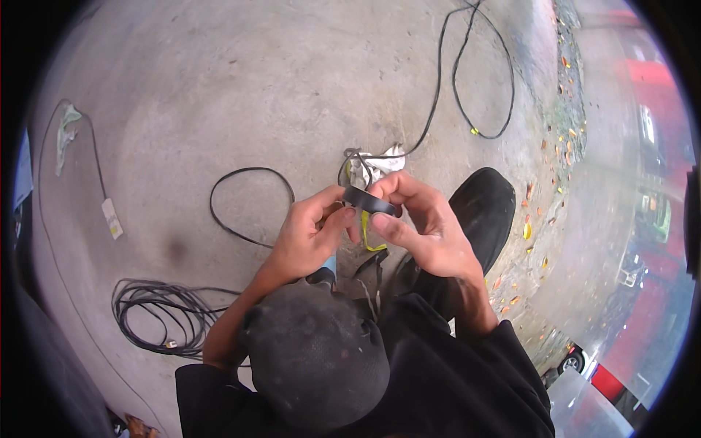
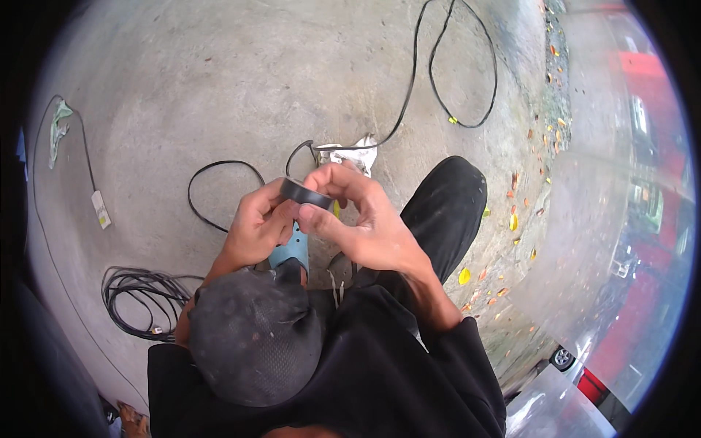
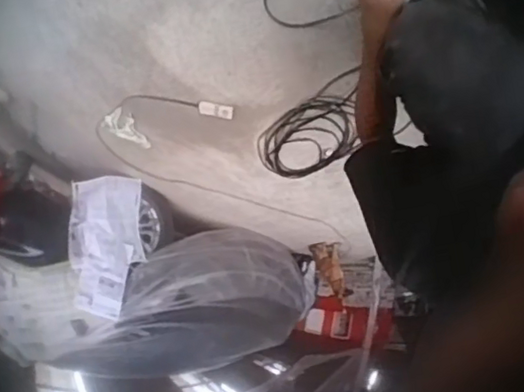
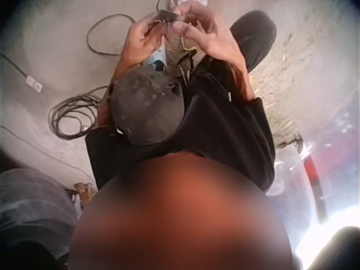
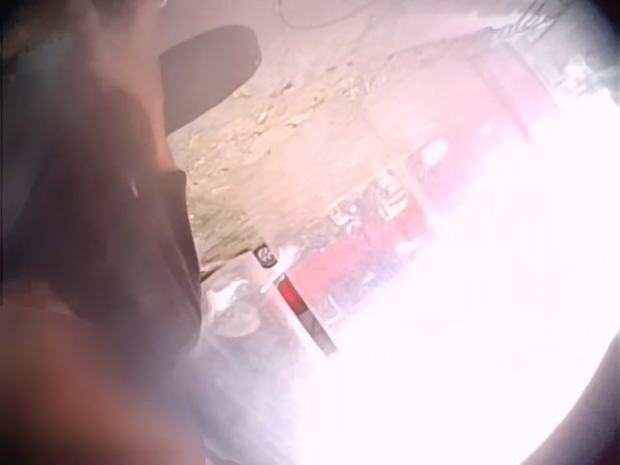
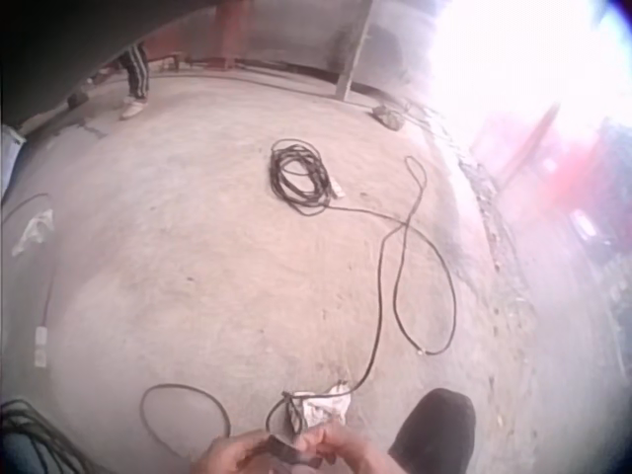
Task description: The person uses electrical tape to wrap a thin black wire held in their hands while crouching on a concrete floor.
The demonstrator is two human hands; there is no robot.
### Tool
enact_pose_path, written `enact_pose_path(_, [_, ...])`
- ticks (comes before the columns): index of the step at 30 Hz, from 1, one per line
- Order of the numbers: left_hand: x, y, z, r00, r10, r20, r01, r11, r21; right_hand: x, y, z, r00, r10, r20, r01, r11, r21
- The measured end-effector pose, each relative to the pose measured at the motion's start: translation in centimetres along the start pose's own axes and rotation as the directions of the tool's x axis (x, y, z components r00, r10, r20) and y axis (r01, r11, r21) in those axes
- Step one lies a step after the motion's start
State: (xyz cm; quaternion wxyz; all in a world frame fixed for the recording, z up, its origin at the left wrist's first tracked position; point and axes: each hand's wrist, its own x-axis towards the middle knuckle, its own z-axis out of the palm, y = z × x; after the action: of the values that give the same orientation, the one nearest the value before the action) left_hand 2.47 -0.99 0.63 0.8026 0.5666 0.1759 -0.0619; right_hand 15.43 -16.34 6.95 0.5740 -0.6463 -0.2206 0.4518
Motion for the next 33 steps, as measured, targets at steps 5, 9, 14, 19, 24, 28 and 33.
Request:
enact_pose_path(5, [-0.1, -1.1, 0.5, 0.993, 0.035, -0.115, -0.047, 0.993, -0.106, -0.9, 0.2, -1.5, 0.990, 0.128, -0.063, -0.143, 0.915, -0.377])
enact_pose_path(9, [0.1, -0.7, 0.7, 0.995, -0.071, -0.070, 0.051, 0.965, -0.259, -0.7, 1.5, -0.6, 0.983, 0.141, -0.118, -0.182, 0.846, -0.502])
enact_pose_path(14, [0.7, -0.2, -0.1, 0.979, -0.205, -0.019, 0.183, 0.909, -0.375, -0.8, 2.8, 0.4, 0.992, -0.048, -0.113, -0.035, 0.771, -0.636])
enact_pose_path(19, [1.7, -0.5, 0.1, 0.988, -0.129, -0.080, 0.106, 0.962, -0.251, -0.1, 2.3, 1.9, 0.991, -0.113, -0.069, 0.027, 0.683, -0.730])
enact_pose_path(24, [1.8, -1.6, 0.8, 0.978, -0.099, -0.184, 0.051, 0.967, -0.248, 0.1, 3.9, 2.5, 0.971, -0.199, -0.136, 0.035, 0.675, -0.737])
enact_pose_path(28, [0.9, -1.5, 1.0, 0.949, -0.192, -0.249, 0.083, 0.917, -0.390, 0.0, 4.9, 2.9, 0.959, -0.223, -0.173, 0.063, 0.767, -0.638])
enact_pose_path(33, [0.3, -2.0, 0.1, 0.962, -0.202, -0.185, 0.086, 0.864, -0.496, -0.5, 6.4, 3.5, 0.960, -0.202, -0.193, 0.070, 0.843, -0.533])
